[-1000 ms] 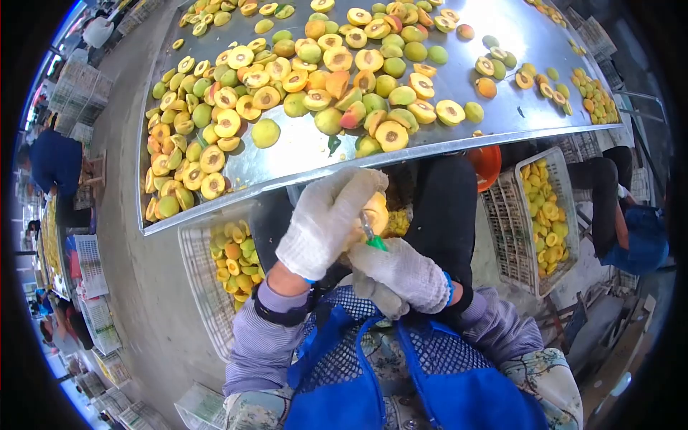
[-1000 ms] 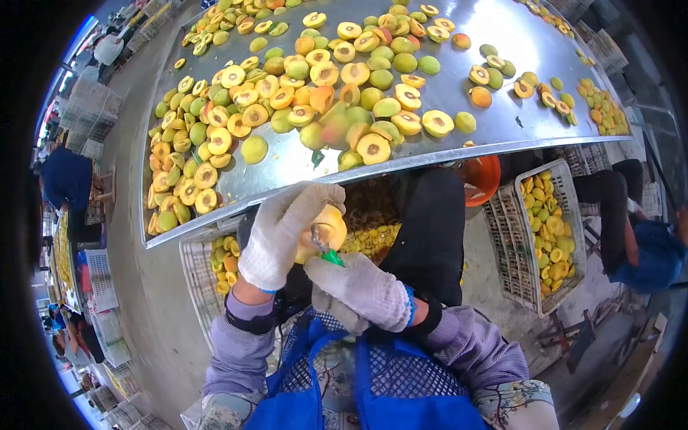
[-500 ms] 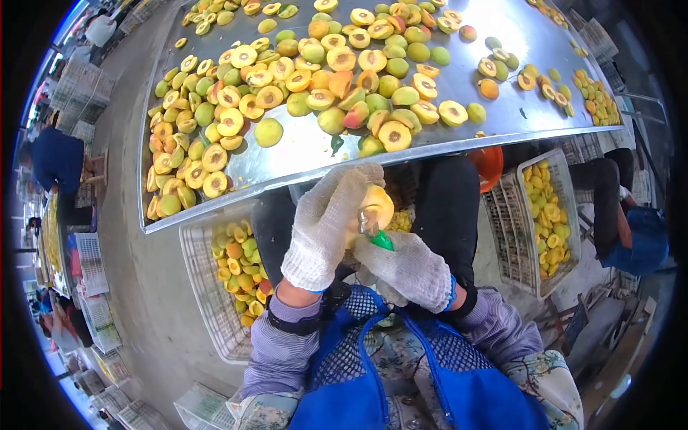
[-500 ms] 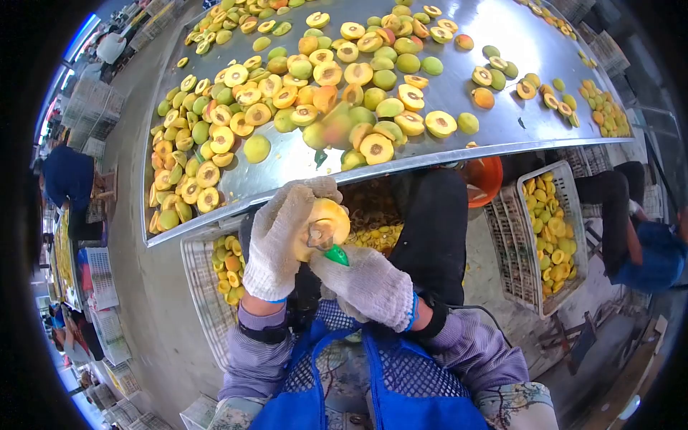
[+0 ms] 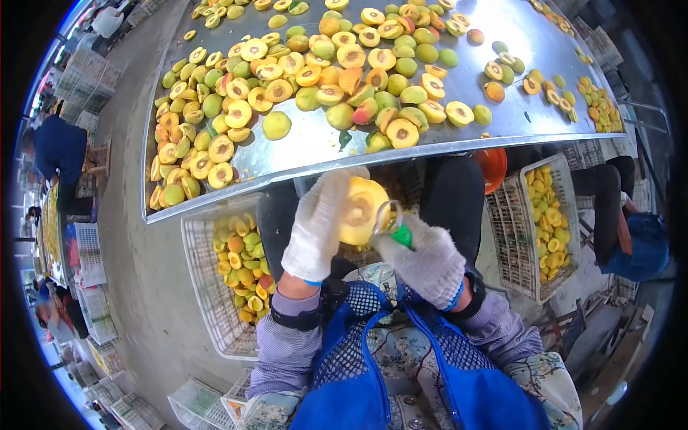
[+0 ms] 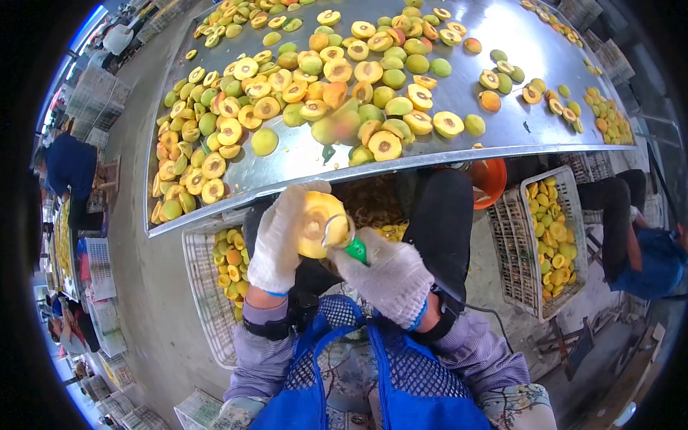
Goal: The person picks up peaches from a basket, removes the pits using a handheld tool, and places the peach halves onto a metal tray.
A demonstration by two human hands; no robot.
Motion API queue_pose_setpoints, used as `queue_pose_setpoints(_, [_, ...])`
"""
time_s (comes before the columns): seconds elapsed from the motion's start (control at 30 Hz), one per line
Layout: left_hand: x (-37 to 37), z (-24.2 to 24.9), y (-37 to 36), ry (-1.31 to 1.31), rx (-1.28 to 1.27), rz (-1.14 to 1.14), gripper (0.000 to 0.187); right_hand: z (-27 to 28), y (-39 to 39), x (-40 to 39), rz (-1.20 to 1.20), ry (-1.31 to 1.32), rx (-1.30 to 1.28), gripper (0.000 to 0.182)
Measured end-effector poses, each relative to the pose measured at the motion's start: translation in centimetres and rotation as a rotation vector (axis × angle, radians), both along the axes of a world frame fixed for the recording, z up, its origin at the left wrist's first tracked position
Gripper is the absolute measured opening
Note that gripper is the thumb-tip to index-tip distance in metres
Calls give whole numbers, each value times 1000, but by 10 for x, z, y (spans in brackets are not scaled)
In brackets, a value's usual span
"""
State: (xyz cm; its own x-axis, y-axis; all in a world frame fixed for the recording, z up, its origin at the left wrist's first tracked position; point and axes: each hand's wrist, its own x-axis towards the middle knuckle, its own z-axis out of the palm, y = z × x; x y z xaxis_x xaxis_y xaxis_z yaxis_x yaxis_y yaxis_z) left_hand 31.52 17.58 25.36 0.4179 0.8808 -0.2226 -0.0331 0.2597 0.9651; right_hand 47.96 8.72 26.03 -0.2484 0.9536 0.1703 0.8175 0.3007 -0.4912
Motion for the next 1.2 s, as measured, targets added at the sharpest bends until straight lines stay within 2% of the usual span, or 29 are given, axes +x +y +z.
queue_pose_setpoints(0.03, [0,-1,1,-193,-161,65,44,8,3,2,-53,-13,7,16])
queue_pose_setpoints(0.07, [2,1,-1,-194,-159,64,44,15,7,1,-55,-14,9,16])
queue_pose_setpoints(0.13, [9,10,-10,-425,-228,161,50,29,13,-6,-514,743,-640,17])
queue_pose_setpoints(0.17, [6,10,-10,-427,-226,164,50,33,12,-7,-489,814,-646,21])
queue_pose_setpoints(0.23, [-6,10,-9,-186,-98,-45,60,40,16,-5,-550,918,-702,22])
queue_pose_setpoints(0.27, [-9,7,-8,-184,-98,-46,60,43,18,-4,-614,1024,-759,22])
queue_pose_setpoints(0.3, [-12,2,-7,-124,-132,-159,62,47,19,-1,-592,1039,-700,22])
queue_pose_setpoints(0.33, [-14,-1,-7,-64,-166,-268,65,40,17,2,-591,1040,-703,22])
queue_pose_setpoints(0.4, [-13,2,-9,-67,-265,-235,64,21,15,7,-420,863,-458,21])
queue_pose_setpoints(0.47, [-8,-3,-9,-405,-262,11,58,35,15,2,-454,915,-538,22])
queue_pose_setpoints(0.5, [-6,1,-13,-484,-306,71,53,38,15,-2,-477,947,-672,23])
queue_pose_setpoints(0.53, [-3,2,-13,-484,-306,78,53,43,14,-5,-499,978,-806,25])
queue_pose_setpoints(0.6, [1,4,-13,-490,-242,183,51,52,12,-11,-389,916,-976,28])
queue_pose_setpoints(0.67, [5,1,-15,-453,-244,218,50,52,12,-19,-384,856,-968,30])
queue_pose_setpoints(0.7, [7,-5,-16,-527,-198,223,51,51,12,-20,-388,860,-970,30])
queue_pose_setpoints(0.73, [9,-7,-16,-602,-153,230,52,47,11,-20,-358,795,-900,29])
queue_pose_setpoints(0.8, [12,-3,-20,-588,-139,242,54,29,8,-18,-328,730,-832,27])
queue_pose_setpoints(0.87, [16,5,-24,-575,-122,252,57,2,3,-12,99,159,0,23])
queue_pose_setpoints(0.97, [25,10,-34,-554,-120,326,56,4,0,-13,26,257,-70,18])
queue_pose_setpoints(1.0, [27,7,-37,-487,-15,361,56,10,1,-15,23,258,-72,18])
queue_pose_setpoints(1.03, [29,6,-38,-420,91,394,55,19,4,-19,-111,536,-368,20])
queue_pose_setpoints(1.07, [28,6,-37,-420,89,389,55,28,6,-19,-247,811,-665,23])
queue_pose_setpoints(1.1, [25,9,-37,-336,178,334,51,35,6,-15,-256,809,-666,23])
queue_pose_setpoints(1.13, [19,13,-35,-248,271,281,47,41,8,-13,-255,942,-908,27])
queue_pose_setpoints(1.17, [15,25,-28,-172,255,206,41,44,9,-11,-249,1070,-1153,31])
queue_pose_setpoints(1.2, [12,28,-26,-172,255,206,41,42,9,-9,-249,1070,-1153,31])
